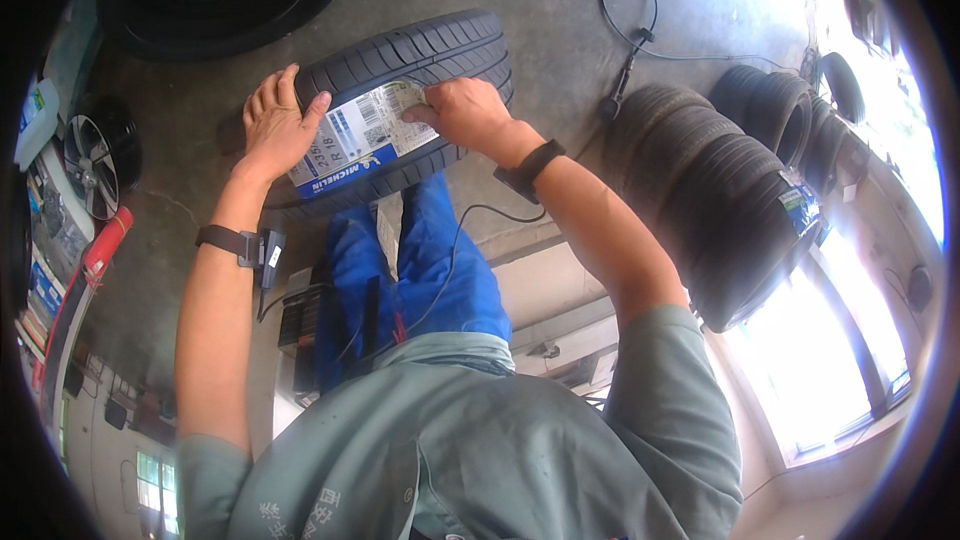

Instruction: The person removes a tire from a rim using a tire changer machine and a pry bar. The person then handles a new tire, peeling off a sticker, and sprays a liquid from a purple bottle onto the bead of the tire.

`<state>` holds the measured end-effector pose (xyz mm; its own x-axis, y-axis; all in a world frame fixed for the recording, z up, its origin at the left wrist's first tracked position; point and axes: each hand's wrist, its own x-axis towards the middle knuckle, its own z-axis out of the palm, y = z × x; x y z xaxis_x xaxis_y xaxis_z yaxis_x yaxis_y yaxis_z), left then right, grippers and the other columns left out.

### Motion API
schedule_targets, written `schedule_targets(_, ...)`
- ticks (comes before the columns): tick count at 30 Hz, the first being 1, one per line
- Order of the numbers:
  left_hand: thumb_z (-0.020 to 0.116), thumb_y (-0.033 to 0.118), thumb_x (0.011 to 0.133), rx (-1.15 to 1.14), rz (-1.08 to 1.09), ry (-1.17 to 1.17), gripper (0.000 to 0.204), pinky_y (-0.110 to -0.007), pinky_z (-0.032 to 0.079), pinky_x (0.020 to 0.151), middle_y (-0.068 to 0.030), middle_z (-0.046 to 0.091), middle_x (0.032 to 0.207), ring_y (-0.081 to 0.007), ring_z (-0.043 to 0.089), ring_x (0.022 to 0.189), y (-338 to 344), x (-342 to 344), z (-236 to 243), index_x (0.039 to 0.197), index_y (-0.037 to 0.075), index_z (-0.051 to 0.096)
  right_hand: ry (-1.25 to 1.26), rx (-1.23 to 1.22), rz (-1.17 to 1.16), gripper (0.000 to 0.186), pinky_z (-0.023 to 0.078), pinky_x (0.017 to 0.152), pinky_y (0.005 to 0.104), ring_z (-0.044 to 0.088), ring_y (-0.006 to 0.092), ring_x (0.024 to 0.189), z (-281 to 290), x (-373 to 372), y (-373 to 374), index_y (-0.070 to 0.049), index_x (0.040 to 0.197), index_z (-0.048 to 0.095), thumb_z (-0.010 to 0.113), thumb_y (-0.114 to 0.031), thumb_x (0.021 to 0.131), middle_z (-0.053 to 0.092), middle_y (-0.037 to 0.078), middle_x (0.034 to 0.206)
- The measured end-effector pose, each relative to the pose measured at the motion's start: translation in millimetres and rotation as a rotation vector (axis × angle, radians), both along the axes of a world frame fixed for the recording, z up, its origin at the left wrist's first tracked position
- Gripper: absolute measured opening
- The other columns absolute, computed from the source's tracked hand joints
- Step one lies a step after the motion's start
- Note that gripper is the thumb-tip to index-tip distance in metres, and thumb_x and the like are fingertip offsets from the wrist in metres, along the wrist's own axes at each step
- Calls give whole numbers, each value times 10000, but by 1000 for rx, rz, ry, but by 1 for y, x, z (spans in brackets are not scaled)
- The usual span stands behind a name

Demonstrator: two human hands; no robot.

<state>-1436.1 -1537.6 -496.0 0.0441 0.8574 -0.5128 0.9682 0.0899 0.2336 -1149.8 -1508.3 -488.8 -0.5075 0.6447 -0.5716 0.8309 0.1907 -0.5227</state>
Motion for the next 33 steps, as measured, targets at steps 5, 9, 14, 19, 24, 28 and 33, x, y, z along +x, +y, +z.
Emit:
schedule_targets(5, 428, 594, 1006, -19, 23, 26, 769, -540, 116, 1220, -190, 334, 1536, -361, 234, 1481, 2, -1, 5, 1541, 64, 272, 187, 25, 47, 330, 501, 661, 458, 632, 392, 718, -4, -7, -1, -29, 758, 675, 647, -304, 939, 642, 181, 705)
schedule_targets(9, 414, 600, 1007, -2, 1, 27, 785, -547, 117, 1220, -215, 328, 1553, -373, 225, 1489, -1, 4, 5, 1547, 49, 271, 196, -36, 84, 299, 506, 647, 468, 624, 403, 686, 3, -5, 4, -10, 738, 674, 647, -253, 910, 643, 192, 702)
schedule_targets(14, 424, 595, 1011, 36, 11, 77, 757, -558, 182, 1197, -226, 366, 1531, -416, 290, 1454, 7, 6, 4, 1539, 67, 301, 451, -233, -47, 296, 483, 573, 454, 583, 407, 571, 49, -42, 5, 32, 681, 633, 652, -198, 866, 585, 233, 637)
schedule_targets(19, 442, 583, 997, -2, 15, 48, 770, -572, 144, 1193, -220, 376, 1536, -385, 260, 1477, 33, 25, 5, 1547, 61, 312, 450, -110, -243, 330, 475, 545, 445, 593, 387, 553, 87, -52, -8, 43, 643, 592, 641, -185, 875, 567, 240, 618)
schedule_targets(24, 465, 524, 1005, -145, -60, -126, 707, -553, 155, 1176, -149, 362, 1565, -342, 266, 1478, 53, 22, 16, 1571, 133, 303, 285, -229, -654, 340, 419, 491, 364, 440, 107, 511, 105, -41, -22, 49, 722, 636, 663, -213, 938, 491, 170, 562)
schedule_targets(28, 471, 508, 1005, -160, -60, -162, 666, -521, 173, 1169, -105, 392, 1562, -327, 304, 1464, 64, 40, 17, 1568, 181, 329, 534, -53, -349, 363, 367, 480, 424, 417, 310, 467, 128, -47, -47, 22, 645, 546, 645, -159, 944, 440, 203, 568)
schedule_targets(33, 421, 488, 1022, -192, -87, -164, 651, -549, 125, 1192, -116, 344, 1596, -341, 252, 1491, 65, 56, 7, 1582, 183, 292, 498, 142, -383, 369, 351, 475, 442, 413, 342, 458, 147, -60, -75, -29, 597, 471, 649, -80, 916, 434, 170, 552)
